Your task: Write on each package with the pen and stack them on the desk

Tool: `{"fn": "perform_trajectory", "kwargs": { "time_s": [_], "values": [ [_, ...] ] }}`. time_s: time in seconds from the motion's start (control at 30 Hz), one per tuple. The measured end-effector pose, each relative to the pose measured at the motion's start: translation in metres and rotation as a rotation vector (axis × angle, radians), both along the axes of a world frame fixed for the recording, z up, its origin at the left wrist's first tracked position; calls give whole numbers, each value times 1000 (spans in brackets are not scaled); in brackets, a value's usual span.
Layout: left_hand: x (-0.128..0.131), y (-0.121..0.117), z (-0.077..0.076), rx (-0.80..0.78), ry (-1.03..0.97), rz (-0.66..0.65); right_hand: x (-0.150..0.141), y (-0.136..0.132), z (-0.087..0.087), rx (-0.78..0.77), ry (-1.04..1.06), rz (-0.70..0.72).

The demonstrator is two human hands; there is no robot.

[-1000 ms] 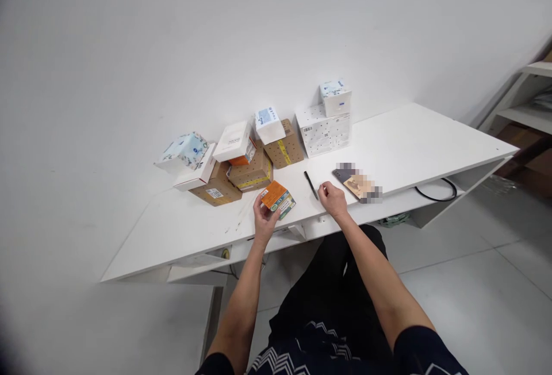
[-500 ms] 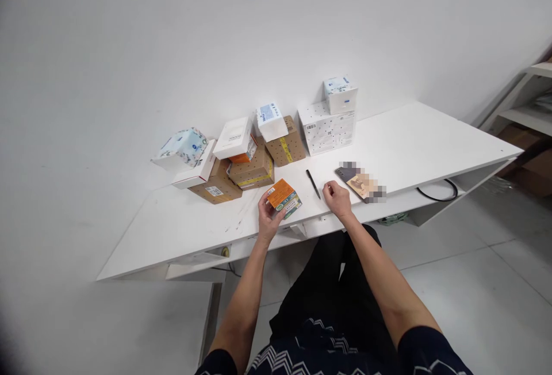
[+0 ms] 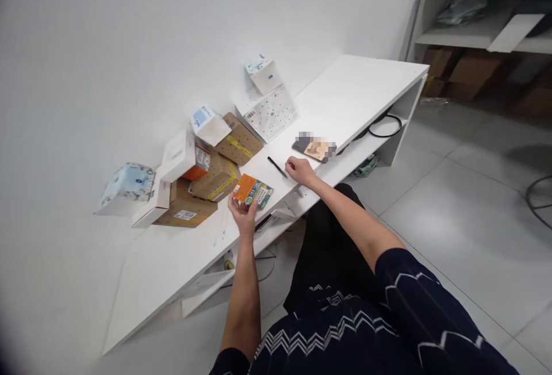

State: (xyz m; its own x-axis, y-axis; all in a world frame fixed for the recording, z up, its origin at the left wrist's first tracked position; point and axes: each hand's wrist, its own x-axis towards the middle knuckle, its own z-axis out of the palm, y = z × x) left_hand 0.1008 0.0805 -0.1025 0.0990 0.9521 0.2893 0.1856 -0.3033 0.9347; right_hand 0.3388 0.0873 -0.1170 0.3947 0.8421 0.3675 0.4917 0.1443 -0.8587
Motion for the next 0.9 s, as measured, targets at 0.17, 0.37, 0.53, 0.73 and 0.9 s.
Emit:
{"fn": "perform_trajectory", "kwargs": {
  "time_s": [0.17,0.37,0.53,0.73,0.9],
  "values": [
    [-7,1,-5,1,-68,-58,-6,-8,9,40,86,-28],
    [-9,0,-12,-45,-94,-36,-47,-23,24,34,124,34],
    [-9,-9,-5,-118,-69,-16,-85,-38,34,79,41,236],
    [-18,-25,38,70,222,93,-102,-49,32,51,-76,331],
    [-20,-19,50,74,316,38,-103,-45,21,-58,-22,242]
  ]
}}
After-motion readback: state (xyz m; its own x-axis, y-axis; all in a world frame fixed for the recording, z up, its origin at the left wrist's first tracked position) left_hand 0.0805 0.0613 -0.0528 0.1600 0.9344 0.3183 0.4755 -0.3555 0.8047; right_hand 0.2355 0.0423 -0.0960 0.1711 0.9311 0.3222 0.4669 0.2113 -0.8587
